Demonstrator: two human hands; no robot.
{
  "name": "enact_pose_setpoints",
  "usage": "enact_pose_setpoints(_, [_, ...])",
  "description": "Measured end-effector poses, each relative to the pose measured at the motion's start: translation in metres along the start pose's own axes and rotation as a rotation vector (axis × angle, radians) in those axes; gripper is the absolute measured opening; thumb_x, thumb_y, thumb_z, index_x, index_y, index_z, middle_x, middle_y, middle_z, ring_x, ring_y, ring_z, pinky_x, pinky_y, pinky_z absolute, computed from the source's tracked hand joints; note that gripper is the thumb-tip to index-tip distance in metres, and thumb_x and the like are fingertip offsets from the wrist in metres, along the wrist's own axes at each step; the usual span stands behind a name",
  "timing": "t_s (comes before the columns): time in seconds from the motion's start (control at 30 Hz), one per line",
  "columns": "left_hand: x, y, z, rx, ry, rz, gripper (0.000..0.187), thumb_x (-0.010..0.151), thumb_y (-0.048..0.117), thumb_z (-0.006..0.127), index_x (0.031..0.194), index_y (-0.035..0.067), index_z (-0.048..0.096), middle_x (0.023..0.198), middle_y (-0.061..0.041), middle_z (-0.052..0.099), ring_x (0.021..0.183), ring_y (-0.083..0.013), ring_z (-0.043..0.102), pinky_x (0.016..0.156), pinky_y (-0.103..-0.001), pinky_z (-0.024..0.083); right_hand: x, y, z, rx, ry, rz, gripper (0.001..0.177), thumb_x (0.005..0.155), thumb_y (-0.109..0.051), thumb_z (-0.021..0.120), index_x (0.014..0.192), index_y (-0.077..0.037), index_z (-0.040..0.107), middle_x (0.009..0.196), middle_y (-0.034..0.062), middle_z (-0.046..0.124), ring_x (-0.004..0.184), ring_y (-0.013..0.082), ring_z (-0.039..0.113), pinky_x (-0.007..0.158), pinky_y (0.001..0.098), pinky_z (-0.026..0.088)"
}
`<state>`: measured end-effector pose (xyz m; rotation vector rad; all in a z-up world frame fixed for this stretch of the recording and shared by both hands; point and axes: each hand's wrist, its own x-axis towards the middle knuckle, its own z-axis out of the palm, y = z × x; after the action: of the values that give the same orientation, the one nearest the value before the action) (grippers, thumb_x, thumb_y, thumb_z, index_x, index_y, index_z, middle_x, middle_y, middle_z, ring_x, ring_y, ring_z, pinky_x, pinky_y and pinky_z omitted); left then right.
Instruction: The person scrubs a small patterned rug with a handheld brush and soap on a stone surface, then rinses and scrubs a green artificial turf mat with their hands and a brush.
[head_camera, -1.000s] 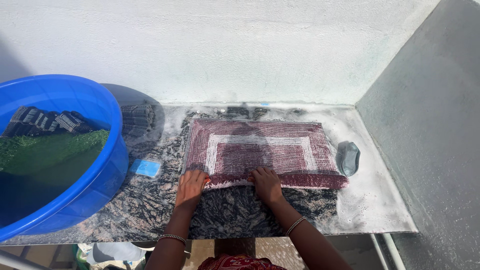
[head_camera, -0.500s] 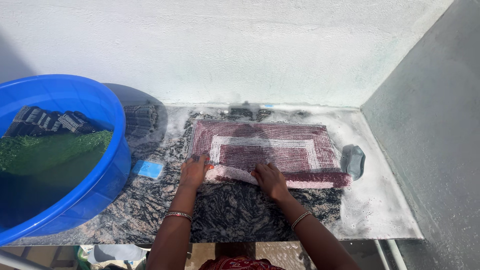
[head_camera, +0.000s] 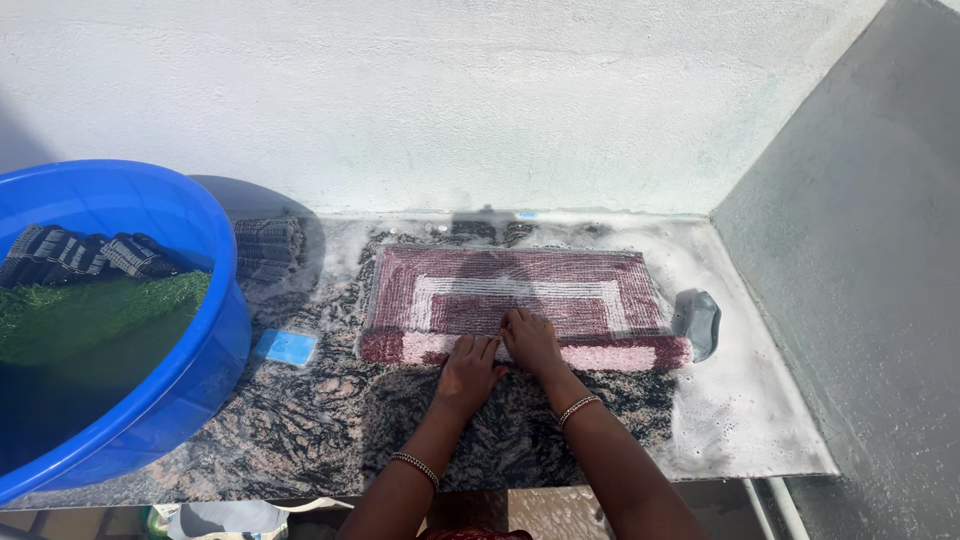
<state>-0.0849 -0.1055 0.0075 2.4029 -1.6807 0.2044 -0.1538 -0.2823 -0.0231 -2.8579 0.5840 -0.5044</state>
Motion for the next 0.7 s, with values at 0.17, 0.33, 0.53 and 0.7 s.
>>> enact_pose_setpoints(0.17, [0.01, -0.007, 0.036, 0.007, 0.086, 0.008, 0.057, 0.089, 0.034, 0.071, 0.135, 0.004, 0.057, 0.124, -0.012, 0.062, 0.119, -0.0304, 0.057, 0.112, -0.044, 0.04, -0.012, -0.007, -0.015, 0.164, 0.053, 0.007, 0.023, 0.107, -0.037, 0.054, 0.115, -0.019, 0.065, 0.115, 0.0044, 0.064, 0.113, 0.0274, 0.062, 0.1, 0.047, 0.05])
enact_pose_setpoints(0.33, [0.027, -0.02, 0.058, 0.05, 0.067, 0.005, 0.027, 0.093, 0.021, 0.069, 0.117, 0.011, 0.066, 0.117, -0.006, 0.064, 0.109, -0.0264, 0.065, 0.093, -0.038, 0.057, -0.076, -0.009, -0.056, -0.048, 0.058, -0.041, 0.042, 0.101, -0.041, 0.051, 0.137, -0.021, 0.06, 0.139, 0.0087, 0.057, 0.13, 0.0277, 0.05, 0.109, 0.0545, 0.033])
enact_pose_setpoints(0.53, [0.039, -0.03, 0.04, -0.146, 0.068, -0.046, 0.023, 0.089, 0.031, 0.072, 0.101, 0.013, 0.067, 0.118, -0.006, 0.061, 0.108, -0.0284, 0.064, 0.078, -0.042, 0.061, -0.108, 0.078, -0.094, -0.234, 0.143, 0.009, 0.051, 0.096, -0.038, 0.054, 0.146, -0.024, 0.055, 0.138, 0.0062, 0.06, 0.135, 0.0283, 0.05, 0.115, 0.0557, 0.031])
enact_pose_setpoints(0.7, [0.043, -0.031, 0.029, -0.241, 0.089, -0.091, 0.024, 0.091, 0.031, 0.07, 0.11, 0.017, 0.064, 0.112, -0.003, 0.062, 0.111, -0.0283, 0.064, 0.079, -0.044, 0.061, -0.079, 0.106, -0.067, -0.149, 0.083, 0.181, 0.032, 0.1, -0.026, 0.057, 0.131, -0.02, 0.065, 0.123, 0.0045, 0.069, 0.12, 0.0264, 0.06, 0.112, 0.0452, 0.04])
